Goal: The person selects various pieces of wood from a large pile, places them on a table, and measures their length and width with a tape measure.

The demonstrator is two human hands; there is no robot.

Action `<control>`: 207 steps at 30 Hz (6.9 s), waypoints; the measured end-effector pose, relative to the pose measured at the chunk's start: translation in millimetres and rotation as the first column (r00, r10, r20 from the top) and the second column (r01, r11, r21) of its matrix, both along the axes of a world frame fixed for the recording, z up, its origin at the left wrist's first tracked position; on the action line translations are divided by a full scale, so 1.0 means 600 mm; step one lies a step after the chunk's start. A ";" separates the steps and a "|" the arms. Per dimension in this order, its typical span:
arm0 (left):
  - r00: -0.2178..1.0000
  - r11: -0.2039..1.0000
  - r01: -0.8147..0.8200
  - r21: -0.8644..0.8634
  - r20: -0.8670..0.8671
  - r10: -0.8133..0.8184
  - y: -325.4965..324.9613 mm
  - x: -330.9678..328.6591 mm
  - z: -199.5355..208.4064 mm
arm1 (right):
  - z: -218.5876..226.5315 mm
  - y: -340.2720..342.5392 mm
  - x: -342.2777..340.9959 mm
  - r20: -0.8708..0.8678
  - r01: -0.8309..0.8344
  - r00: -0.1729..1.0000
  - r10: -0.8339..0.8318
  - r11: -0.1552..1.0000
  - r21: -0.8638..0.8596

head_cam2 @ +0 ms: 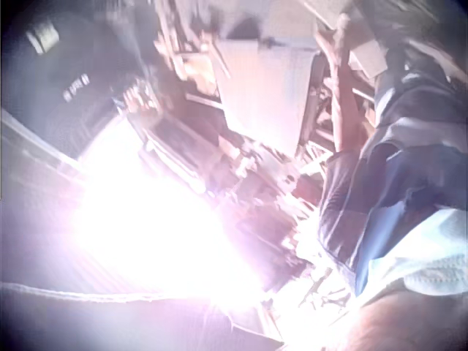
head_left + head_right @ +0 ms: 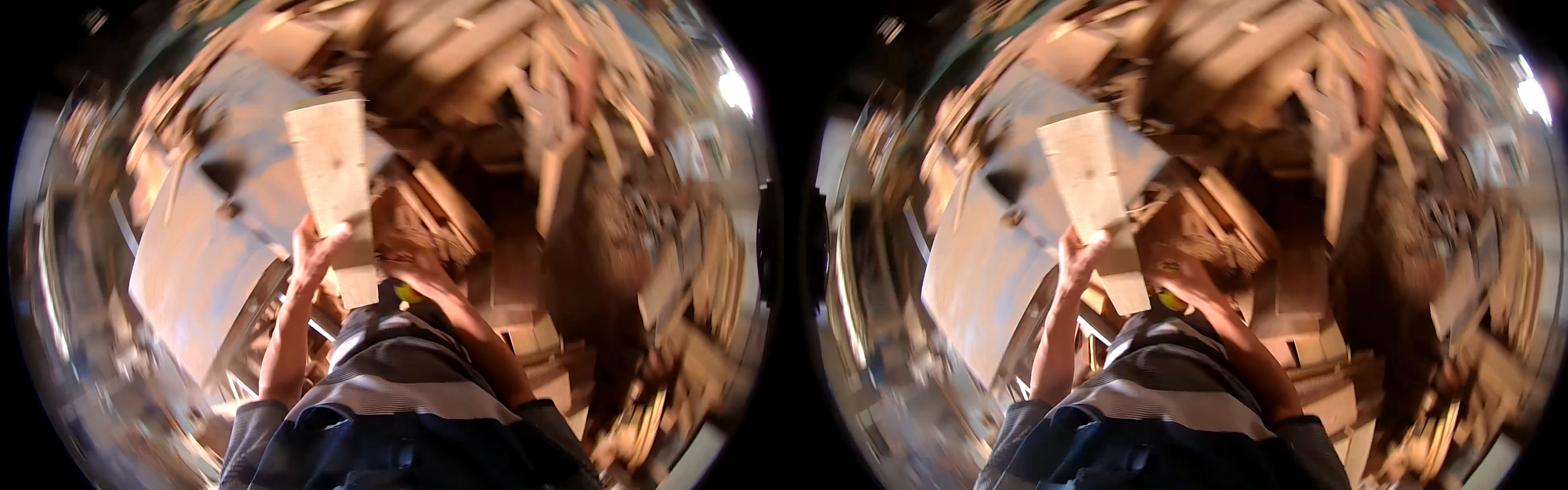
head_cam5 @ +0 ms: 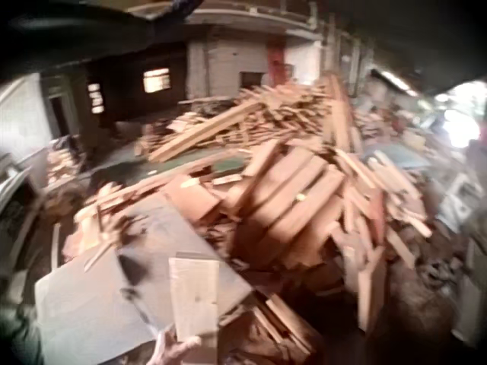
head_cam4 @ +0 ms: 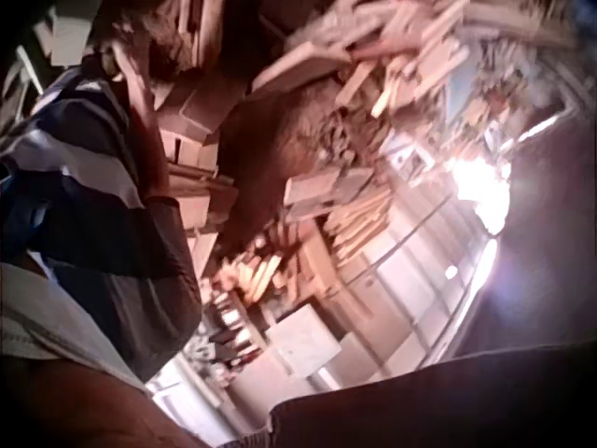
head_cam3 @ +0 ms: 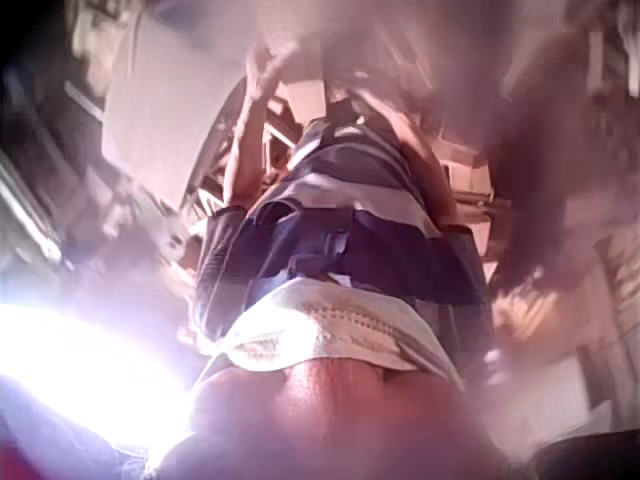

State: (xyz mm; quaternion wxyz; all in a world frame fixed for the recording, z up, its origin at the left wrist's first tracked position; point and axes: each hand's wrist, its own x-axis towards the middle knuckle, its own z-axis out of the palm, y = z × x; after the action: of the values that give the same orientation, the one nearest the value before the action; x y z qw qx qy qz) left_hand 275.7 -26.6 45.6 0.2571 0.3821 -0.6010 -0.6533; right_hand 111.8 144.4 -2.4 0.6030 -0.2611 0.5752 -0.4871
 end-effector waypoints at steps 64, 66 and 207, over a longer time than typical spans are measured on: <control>0.128 0.256 0.961 0.106 0.649 -0.750 0.368 -0.342 -0.247 | -0.035 0.729 -0.069 -0.768 0.912 0.409 -0.493 0.227 0.340; 0.187 0.296 0.953 0.060 0.654 -0.733 0.368 -0.344 -0.231 | -0.088 0.687 -0.074 -0.661 0.880 0.474 -0.582 0.338 0.333; 0.642 0.382 0.735 -0.561 0.756 -0.125 -0.183 -0.385 -0.373 | -0.550 0.441 -0.119 -0.547 0.420 0.810 -0.213 0.862 0.285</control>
State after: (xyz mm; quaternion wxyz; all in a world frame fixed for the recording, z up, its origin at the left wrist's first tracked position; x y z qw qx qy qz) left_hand 44.7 -136.7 -178.0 0.0077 0.2092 -0.9640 -0.1639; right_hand 40.4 409.2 -332.6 0.3822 -0.1493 0.8322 -0.3731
